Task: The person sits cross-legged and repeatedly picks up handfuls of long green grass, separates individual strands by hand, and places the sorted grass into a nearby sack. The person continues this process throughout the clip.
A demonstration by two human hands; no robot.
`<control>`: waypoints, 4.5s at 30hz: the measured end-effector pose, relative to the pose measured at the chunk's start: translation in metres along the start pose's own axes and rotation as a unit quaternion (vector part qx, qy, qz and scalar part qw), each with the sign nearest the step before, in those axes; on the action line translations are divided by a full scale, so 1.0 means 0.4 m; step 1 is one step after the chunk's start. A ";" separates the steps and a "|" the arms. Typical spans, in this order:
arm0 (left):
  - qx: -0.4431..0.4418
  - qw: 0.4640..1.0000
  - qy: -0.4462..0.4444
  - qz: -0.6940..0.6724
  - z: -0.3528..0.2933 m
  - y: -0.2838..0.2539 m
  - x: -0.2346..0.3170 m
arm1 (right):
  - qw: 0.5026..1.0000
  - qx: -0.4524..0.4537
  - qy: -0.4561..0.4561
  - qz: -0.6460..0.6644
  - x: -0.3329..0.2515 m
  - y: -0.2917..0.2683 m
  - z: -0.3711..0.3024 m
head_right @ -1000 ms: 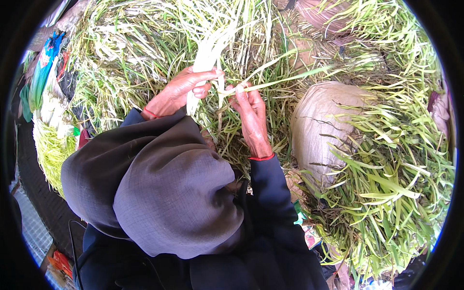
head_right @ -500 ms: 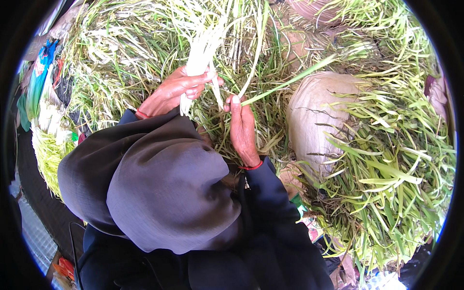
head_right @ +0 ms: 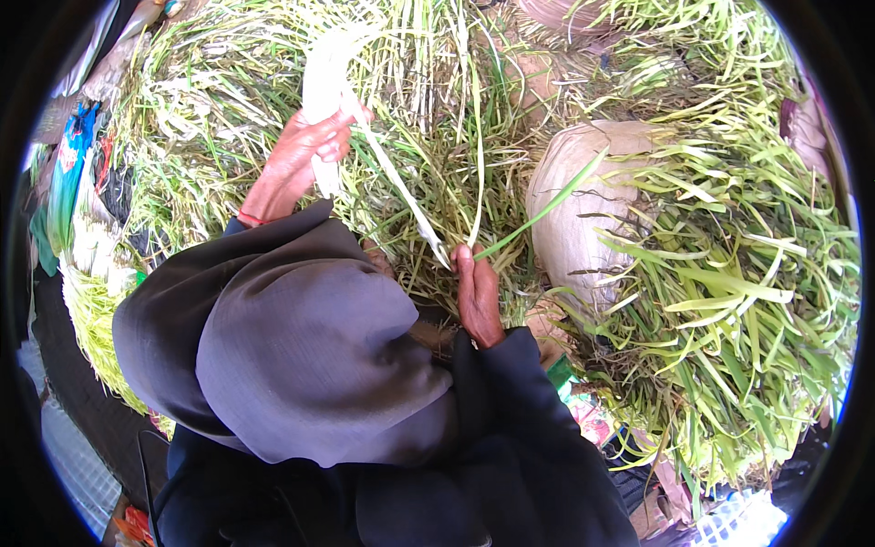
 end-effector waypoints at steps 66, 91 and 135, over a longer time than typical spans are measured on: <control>0.027 0.989 0.081 -0.123 -0.038 0.066 0.182 | 0.935 -0.039 -0.272 -0.222 -0.441 0.180 0.253; 0.028 0.991 -0.002 -0.134 0.039 -0.002 0.049 | 0.904 0.113 0.010 -0.411 0.076 -0.108 0.841; -0.016 0.991 -0.130 -0.026 0.011 0.041 -0.037 | 0.994 -0.065 -0.070 -0.062 -0.196 0.041 0.224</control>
Point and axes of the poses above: each hand's wrist, its own z-axis towards the middle knuckle, its own y-axis out of the palm, x = y × z, the point moved 1 cm from there along z, towards the middle knuckle, and after that the axes turned 10 degrees about -x, right-handed, at the moved point
